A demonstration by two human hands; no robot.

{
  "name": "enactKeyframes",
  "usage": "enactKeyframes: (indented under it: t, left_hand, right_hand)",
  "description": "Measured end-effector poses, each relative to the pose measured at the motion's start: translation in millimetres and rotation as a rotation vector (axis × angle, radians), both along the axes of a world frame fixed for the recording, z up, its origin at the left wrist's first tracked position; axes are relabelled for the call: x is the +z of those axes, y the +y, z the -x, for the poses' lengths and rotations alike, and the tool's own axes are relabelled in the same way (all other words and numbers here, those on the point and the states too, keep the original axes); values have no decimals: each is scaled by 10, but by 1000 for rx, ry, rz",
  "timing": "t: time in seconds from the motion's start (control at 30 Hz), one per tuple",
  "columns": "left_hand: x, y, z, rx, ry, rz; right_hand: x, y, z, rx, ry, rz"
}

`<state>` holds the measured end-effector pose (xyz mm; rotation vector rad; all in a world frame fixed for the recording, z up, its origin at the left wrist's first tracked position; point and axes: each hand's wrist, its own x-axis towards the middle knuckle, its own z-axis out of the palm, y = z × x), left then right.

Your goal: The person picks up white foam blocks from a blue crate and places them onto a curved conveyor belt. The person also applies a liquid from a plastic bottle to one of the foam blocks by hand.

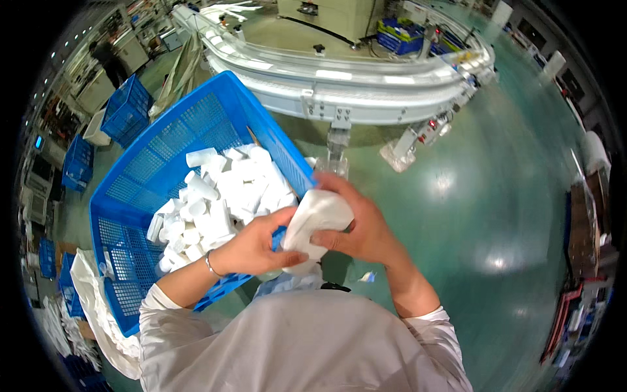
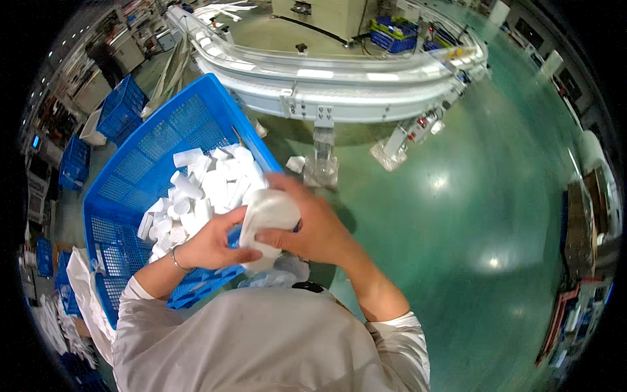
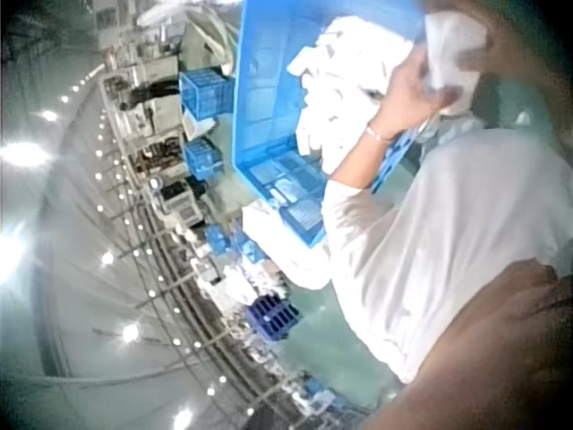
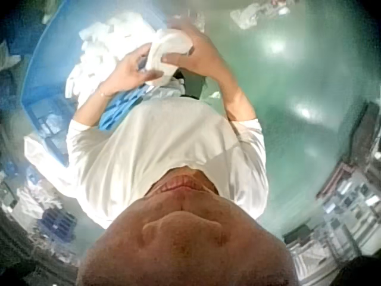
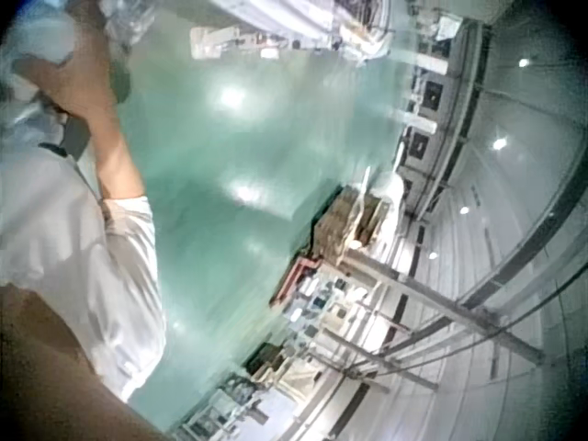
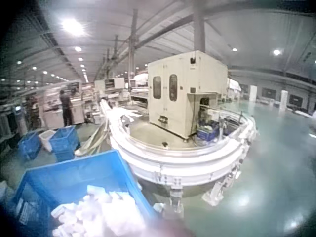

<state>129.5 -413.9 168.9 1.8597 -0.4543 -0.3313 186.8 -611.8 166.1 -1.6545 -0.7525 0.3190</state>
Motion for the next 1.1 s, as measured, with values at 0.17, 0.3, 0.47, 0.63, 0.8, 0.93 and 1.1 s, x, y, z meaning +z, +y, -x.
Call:
enactKeyframes:
  t: [0.17, 0.3, 0.47, 0.63, 0.8, 0.93, 1.1]
  left_hand:
    - [-98, 95, -618, 226, 22, 25]
    - [-440, 549, -872, 529, -324, -107]
    - [-394, 1246, -1286, 1276, -37, 337]
    - [-1020, 1294, -788, 1556, 392, 233]
    - [-1820, 1158, -858, 1277, 515, -596]
    - [-2427, 1101, -1076, 986, 686, -1033]
    - [-3006, 837, -1113, 1001, 519, -1397]
  right_hand:
    - [124, 87, -1014, 128, -30, 218]
    - [-342, 62, -1797, -163, -228, 311]
    - [-371, -522, -3093, -333, 334, -165]
    - [-821, -541, -3816, -267, 604, -75]
    - [-972, -303, -4095, -14, 630, -105]
    - [-1041, -191, -4149, -22, 662, -36]
    - [-1123, -201, -4055, -38, 665, -33]
